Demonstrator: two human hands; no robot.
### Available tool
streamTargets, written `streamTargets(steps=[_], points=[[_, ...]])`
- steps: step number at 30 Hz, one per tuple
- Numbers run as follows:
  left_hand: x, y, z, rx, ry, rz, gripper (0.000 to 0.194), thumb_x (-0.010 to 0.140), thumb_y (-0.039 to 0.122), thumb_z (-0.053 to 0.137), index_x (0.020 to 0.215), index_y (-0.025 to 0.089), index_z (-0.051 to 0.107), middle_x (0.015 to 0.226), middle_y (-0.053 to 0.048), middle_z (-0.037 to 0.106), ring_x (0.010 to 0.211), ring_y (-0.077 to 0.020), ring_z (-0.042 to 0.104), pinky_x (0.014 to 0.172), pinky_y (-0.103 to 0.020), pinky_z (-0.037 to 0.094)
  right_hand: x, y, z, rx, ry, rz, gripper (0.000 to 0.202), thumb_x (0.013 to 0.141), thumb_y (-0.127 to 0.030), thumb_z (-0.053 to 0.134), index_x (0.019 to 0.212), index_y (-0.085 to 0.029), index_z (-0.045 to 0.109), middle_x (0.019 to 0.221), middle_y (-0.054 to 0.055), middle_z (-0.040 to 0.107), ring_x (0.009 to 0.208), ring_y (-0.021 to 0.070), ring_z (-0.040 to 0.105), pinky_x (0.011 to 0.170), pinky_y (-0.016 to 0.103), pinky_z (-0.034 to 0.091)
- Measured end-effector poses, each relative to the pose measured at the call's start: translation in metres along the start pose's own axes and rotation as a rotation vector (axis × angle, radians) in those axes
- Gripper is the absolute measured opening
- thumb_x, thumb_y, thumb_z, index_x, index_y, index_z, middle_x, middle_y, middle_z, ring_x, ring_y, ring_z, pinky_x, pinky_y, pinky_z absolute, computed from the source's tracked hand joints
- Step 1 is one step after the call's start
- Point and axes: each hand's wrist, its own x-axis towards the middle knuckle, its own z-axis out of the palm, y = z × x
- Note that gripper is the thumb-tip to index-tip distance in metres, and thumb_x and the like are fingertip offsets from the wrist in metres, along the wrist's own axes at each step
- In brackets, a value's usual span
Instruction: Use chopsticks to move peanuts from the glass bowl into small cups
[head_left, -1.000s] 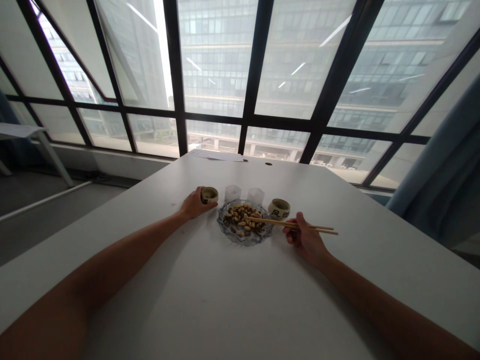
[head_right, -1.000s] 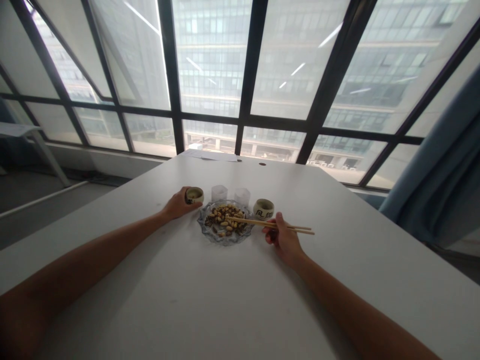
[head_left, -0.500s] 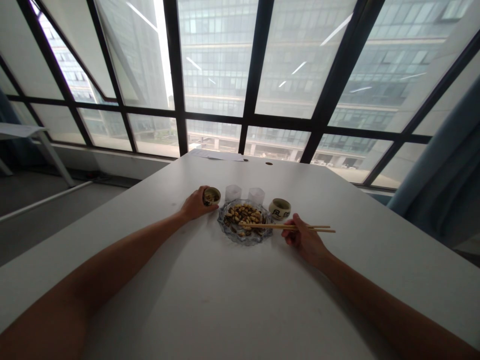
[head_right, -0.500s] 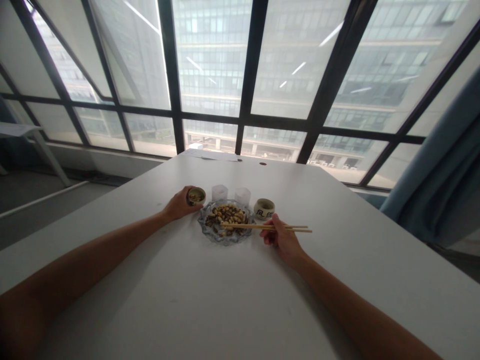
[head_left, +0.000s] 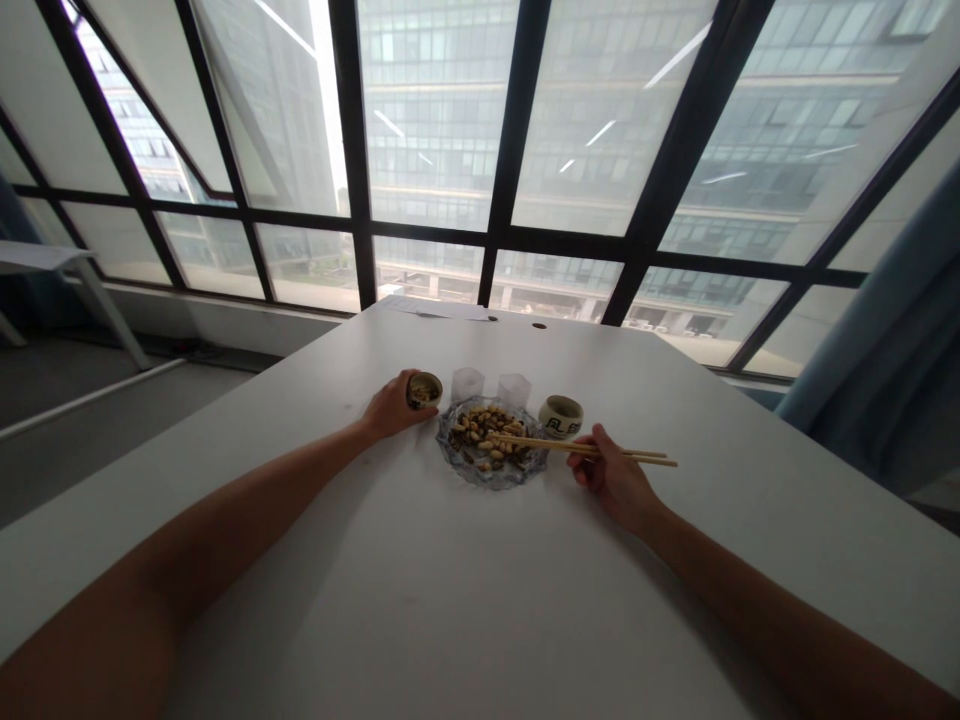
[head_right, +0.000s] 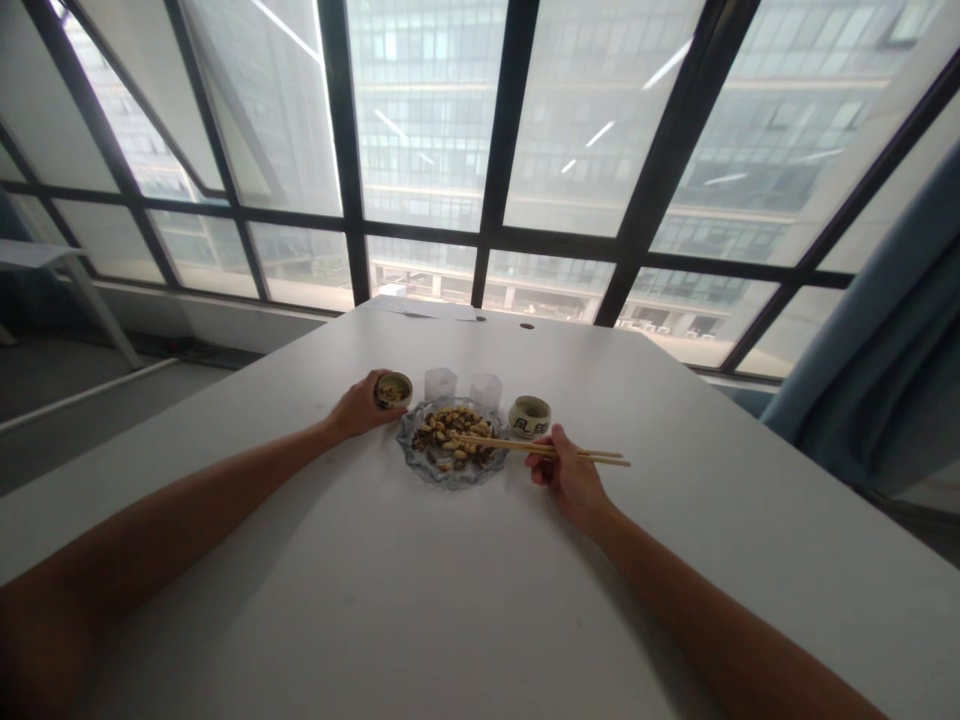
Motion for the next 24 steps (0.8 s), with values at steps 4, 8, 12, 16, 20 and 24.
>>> streamTargets(steps=[4, 8, 12, 16, 20, 24], points=[[0.001, 0.001, 0.000, 0.017, -0.003, 0.009, 0.073, 0.069, 0.049, 0.080, 0.130, 0.022, 0.049, 0.122, -0.011, 0.068, 0.110, -0.0300, 0.066, 0.095, -0.043, 0.054, 0.000, -0.013, 0.008, -0.042, 0.093, -0.164, 0.058, 0.068, -0.076, 0.073, 0.068, -0.018, 0.065, 0.051, 0.004, 0.066, 0.035, 0.0133, 0.053, 0.034, 0.025, 0.040], [0.001, 0.001, 0.002, 0.017, -0.009, 0.033, 0.074, 0.069, 0.049, 0.080, 0.131, 0.023, 0.049, 0.124, -0.010, 0.067, 0.111, -0.0302, 0.066, 0.096, -0.043, 0.053, 0.001, -0.042, 0.042, -0.216, 0.067, -0.443, 0.056, 0.078, -0.074, 0.065, 0.072, -0.019, 0.067, 0.055, 0.004, 0.068, 0.036, 0.0128, 0.054, 0.037, 0.026, 0.042], [0.001, 0.001, 0.002, -0.006, -0.002, 0.053, 0.073, 0.068, 0.048, 0.080, 0.129, 0.022, 0.050, 0.122, -0.010, 0.068, 0.110, -0.0306, 0.066, 0.094, -0.043, 0.053, 0.022, -0.057, 0.092, -0.369, -0.118, -0.588, 0.055, 0.086, -0.073, 0.057, 0.075, -0.020, 0.068, 0.060, 0.003, 0.068, 0.041, 0.0116, 0.056, 0.040, 0.024, 0.043], [0.000, 0.001, 0.002, -0.016, 0.001, 0.050, 0.073, 0.067, 0.047, 0.082, 0.128, 0.023, 0.050, 0.121, -0.010, 0.069, 0.109, -0.0304, 0.067, 0.093, -0.042, 0.054, 0.053, -0.046, 0.129, -0.521, -0.302, -0.583, 0.056, 0.085, -0.073, 0.057, 0.076, -0.019, 0.068, 0.064, 0.003, 0.070, 0.045, 0.0107, 0.058, 0.043, 0.023, 0.045], [0.001, 0.001, 0.003, -0.029, -0.001, 0.054, 0.071, 0.068, 0.047, 0.081, 0.127, 0.023, 0.050, 0.120, -0.010, 0.069, 0.108, -0.0304, 0.068, 0.092, -0.042, 0.054, 0.062, -0.050, 0.130, -0.455, -0.276, -0.531, 0.062, 0.080, -0.079, 0.057, 0.074, -0.018, 0.067, 0.062, 0.002, 0.068, 0.044, 0.0101, 0.056, 0.039, 0.022, 0.043], [0.001, 0.000, 0.005, -0.022, 0.005, 0.053, 0.073, 0.068, 0.047, 0.080, 0.129, 0.021, 0.050, 0.121, -0.012, 0.069, 0.109, -0.0315, 0.067, 0.093, -0.043, 0.053, 0.045, -0.081, 0.099, -0.432, -0.158, -0.469, 0.065, 0.077, -0.081, 0.059, 0.063, -0.018, 0.065, 0.046, 0.002, 0.060, 0.038, 0.0110, 0.053, 0.037, 0.023, 0.044]])
